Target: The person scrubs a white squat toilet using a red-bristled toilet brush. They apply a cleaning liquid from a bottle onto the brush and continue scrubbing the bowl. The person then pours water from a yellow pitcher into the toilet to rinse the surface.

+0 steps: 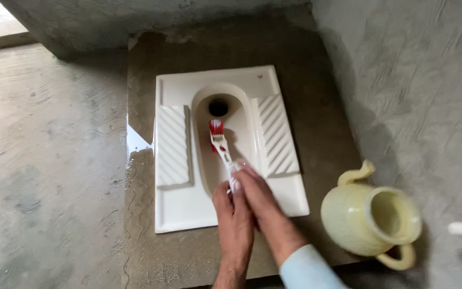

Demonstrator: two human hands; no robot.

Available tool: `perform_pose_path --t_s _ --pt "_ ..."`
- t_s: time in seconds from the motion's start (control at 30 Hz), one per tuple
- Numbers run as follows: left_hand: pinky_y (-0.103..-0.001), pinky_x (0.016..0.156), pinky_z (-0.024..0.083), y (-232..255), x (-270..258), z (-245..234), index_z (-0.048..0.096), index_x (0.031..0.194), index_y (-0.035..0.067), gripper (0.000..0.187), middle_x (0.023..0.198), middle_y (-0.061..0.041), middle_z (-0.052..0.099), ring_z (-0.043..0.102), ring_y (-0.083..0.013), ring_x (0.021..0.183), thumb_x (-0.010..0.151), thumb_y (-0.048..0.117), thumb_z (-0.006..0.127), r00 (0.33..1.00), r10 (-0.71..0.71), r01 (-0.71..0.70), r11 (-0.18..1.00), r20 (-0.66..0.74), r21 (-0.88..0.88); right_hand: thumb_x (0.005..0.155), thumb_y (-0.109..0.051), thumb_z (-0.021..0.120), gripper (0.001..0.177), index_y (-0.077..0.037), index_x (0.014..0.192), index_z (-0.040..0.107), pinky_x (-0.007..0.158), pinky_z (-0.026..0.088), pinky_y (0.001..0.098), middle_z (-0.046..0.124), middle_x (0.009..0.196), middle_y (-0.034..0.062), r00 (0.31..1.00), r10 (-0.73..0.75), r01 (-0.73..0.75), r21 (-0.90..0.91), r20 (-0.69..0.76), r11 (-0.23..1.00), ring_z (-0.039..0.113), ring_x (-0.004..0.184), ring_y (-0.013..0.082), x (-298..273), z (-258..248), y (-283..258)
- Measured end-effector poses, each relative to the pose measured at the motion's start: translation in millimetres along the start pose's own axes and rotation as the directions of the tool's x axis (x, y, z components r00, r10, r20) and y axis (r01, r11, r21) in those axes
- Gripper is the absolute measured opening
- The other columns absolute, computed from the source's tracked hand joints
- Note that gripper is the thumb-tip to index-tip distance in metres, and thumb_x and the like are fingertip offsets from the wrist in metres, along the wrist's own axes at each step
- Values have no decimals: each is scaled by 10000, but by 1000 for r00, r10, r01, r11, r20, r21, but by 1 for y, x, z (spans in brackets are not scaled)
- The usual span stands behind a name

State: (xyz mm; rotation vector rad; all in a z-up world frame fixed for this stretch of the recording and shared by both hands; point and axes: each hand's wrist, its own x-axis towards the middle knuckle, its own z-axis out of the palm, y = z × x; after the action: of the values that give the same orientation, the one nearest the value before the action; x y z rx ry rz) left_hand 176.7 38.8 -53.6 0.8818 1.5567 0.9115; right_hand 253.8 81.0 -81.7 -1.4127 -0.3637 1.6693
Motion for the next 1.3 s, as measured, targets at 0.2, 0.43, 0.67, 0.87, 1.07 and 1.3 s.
perform_pose_path --t_s 0.2,0.43,0.67,0.87,1.07,1.3 --pt "-373 1067 434 -11 25 -27 485 1445 45 580 1498 -121 489 515 -252 1319 1035 442 384 954 279 -266 957 114 -117 909 -490 632 681 -112 1468 544 903 510 299 612 1090 34 948 -116 137 -52 296 989 592 1025 128 -16 -2 -6" --pt "-421 1181 341 -24 59 -41 424 1550 135 613 1674 -98 315 258 -270 1580 997 388 497 884 432 -442 897 177 16 867 -359 764 858 -128 1582 349 1087 506 431 561 1438 112 596 -405 447 133 693 885 570 1316 244 -18 -20 -15" --pt "-471 1149 365 -30 81 -42 587 1470 74 652 1644 -244 377 335 -396 1510 901 283 828 485 859 -864 441 165 245 972 -149 568 492 -78 1452 492 877 603 342 700 1211 95 752 -581 534 -805 313 258 688 1054 179 10 4 29" --pt "-375 896 622 4 80 -50 648 1348 153 461 1293 -92 691 726 -270 1082 931 347 618 726 613 -688 639 312 346 1013 -194 544 322 -61 1306 528 821 545 467 666 1100 209 521 -811 754 -588 264 293 632 996 384 60 13 42" --pt "-438 829 601 15 119 -53 756 1106 84 331 1020 -192 764 746 -367 892 937 311 585 620 760 -724 458 195 516 968 -338 607 309 -49 1043 685 883 561 501 730 1069 242 613 -741 522 -845 273 120 677 1065 431 144 29 33" --pt "-403 773 626 67 103 -51 755 956 75 395 764 -168 760 749 -303 665 1016 342 471 701 528 -699 374 480 609 855 -271 650 337 19 1023 624 795 558 550 717 976 271 429 -843 525 -849 324 -59 671 938 478 98 24 5"
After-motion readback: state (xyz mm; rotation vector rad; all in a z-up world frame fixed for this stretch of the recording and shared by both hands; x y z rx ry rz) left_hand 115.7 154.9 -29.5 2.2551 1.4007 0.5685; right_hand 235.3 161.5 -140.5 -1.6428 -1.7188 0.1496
